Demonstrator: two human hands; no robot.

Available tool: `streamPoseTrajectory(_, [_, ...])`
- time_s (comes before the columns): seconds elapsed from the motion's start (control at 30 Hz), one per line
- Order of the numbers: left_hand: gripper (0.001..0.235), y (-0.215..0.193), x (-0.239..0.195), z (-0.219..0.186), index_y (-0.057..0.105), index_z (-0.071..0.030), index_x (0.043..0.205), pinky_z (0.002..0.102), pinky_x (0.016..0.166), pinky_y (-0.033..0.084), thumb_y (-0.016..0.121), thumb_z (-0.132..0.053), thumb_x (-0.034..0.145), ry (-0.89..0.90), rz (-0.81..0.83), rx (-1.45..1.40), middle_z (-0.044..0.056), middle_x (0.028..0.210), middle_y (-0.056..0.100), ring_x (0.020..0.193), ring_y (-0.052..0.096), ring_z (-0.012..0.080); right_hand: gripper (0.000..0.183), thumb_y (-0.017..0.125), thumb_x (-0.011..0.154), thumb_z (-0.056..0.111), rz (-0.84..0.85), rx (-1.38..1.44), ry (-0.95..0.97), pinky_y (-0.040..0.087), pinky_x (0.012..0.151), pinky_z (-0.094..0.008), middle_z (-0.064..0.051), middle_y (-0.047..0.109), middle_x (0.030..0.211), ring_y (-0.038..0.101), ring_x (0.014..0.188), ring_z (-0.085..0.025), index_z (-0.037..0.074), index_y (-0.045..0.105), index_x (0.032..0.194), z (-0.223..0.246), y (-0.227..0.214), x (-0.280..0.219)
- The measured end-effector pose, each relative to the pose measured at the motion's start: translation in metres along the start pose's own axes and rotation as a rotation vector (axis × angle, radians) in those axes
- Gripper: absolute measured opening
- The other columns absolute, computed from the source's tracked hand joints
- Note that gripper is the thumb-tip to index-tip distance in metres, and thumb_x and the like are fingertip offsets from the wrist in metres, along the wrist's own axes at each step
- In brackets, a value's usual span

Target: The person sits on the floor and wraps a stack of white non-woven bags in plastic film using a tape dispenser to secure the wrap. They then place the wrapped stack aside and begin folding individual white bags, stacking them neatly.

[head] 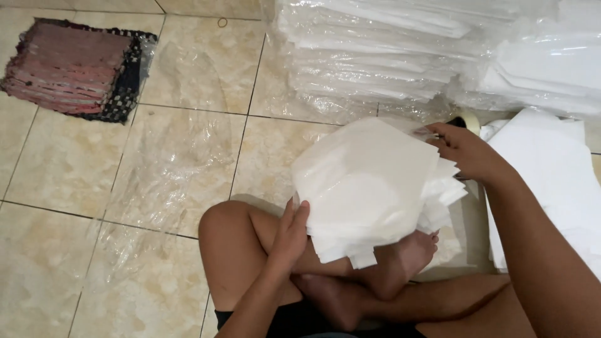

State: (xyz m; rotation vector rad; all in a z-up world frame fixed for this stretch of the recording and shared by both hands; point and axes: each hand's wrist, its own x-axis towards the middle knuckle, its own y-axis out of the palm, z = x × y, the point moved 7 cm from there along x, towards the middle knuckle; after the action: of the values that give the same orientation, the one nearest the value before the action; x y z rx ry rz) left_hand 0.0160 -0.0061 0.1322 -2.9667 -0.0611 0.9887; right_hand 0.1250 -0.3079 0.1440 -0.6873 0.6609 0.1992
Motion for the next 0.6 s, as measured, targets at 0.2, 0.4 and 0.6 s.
streamPoseTrajectory(0.2, [0.041,-0.009,0.000,-0.033,0.054,-0.006,0.091,0.026,0.049,0.047,0.027,-0.036,0.098,0.164,0.070,0.329,0.010,0.065,0.068,0.041,0.055,0.0157,0.079,0.035,0.073,-0.027,0.030,-0.170,-0.329,0.040,0.080,-0.034,0.002,0.047,0.145,0.044,0.135,-0.018,0.021,0.049,0.135,0.003,-0.031,0.027])
streamPoseTrajectory(0.4, [0.071,-0.029,-0.024,-0.103,-0.001,-0.021,0.153,0.027,0.035,0.037,0.039,-0.028,0.094,0.230,0.002,0.237,0.013,0.057,0.062,0.038,0.043,0.0133,0.036,0.039,0.104,0.028,-0.098,-0.258,-0.243,0.042,0.074,-0.033,-0.012,0.065,0.087,0.071,0.077,-0.024,0.020,0.062,0.130,0.079,-0.076,-0.039])
streamPoseTrajectory(0.6, [0.030,-0.030,-0.031,-0.169,0.066,-0.009,0.099,0.025,0.046,0.034,0.038,-0.015,0.091,0.249,0.086,0.492,0.005,0.051,0.052,0.041,0.036,0.0105,0.029,0.041,0.102,0.015,-0.222,-0.126,-0.352,0.044,0.063,-0.033,-0.018,0.070,0.086,0.055,0.062,-0.023,0.001,0.065,0.111,0.121,-0.095,-0.053])
